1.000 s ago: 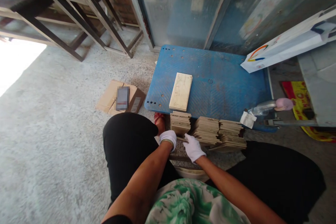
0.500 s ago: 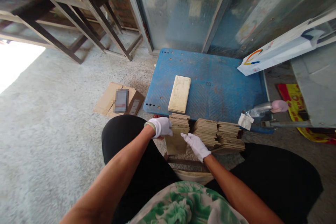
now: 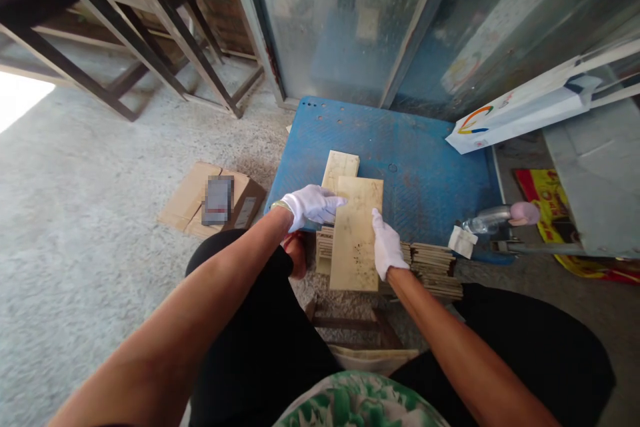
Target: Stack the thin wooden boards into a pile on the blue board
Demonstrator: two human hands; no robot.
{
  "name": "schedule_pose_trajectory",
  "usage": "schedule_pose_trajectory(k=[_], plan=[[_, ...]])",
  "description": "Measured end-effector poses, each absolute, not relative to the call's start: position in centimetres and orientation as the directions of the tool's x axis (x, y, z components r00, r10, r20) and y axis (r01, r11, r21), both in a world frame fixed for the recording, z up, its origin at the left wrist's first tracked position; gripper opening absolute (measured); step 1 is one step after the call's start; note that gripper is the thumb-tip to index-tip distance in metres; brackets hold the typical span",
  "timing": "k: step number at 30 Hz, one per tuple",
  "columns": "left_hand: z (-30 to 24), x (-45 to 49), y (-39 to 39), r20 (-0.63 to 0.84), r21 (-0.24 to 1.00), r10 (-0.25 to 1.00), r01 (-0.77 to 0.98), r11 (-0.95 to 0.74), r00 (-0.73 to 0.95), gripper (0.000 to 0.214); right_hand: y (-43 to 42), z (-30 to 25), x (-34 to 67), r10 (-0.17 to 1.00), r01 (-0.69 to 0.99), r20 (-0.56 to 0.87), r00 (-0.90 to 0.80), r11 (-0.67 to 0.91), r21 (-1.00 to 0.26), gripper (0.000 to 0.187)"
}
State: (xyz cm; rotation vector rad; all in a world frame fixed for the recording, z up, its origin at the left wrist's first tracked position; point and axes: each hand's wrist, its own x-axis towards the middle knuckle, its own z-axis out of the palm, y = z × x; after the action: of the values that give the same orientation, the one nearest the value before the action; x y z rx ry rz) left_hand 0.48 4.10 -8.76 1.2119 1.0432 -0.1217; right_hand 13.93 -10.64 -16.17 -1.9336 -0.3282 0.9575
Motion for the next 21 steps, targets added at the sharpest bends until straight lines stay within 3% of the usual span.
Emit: schedule_pose_trajectory(k=[3, 7, 12, 21], plan=[[-10.4, 2.0, 4.9, -0.703, 0.673, 0.486, 0.706, 0.218, 0.52, 0.018, -7.7, -15.4, 15.5, 0.531, -0.074, -0.504, 0.681, -0.635, -0.769, 0.074], [-12.5, 3.7, 8.0, -0.682, 0.594, 0.536, 0.804, 0.008, 0.498, 0.023, -3.9, -15.5, 16.4, 0.51, 0.045, -0.5, 0.7, -0.729, -0.683, 0.069], [-14.3, 5.0, 12.5, -0.575, 0.413, 0.635, 0.853, -0.319, 0.516, 0.037, 0.3, -18.7, 16.6, 0.575, 0.18, -0.412, 0.707, -0.71, -0.681, 0.057], [-17.8, 6.1, 14.7, -0.606, 0.32, 0.648, 0.888, -0.332, 0.461, 0.045, 4.2, -24.3, 16.6, 0.578, 0.356, -0.376, 0.724, -0.78, -0.515, 0.04]])
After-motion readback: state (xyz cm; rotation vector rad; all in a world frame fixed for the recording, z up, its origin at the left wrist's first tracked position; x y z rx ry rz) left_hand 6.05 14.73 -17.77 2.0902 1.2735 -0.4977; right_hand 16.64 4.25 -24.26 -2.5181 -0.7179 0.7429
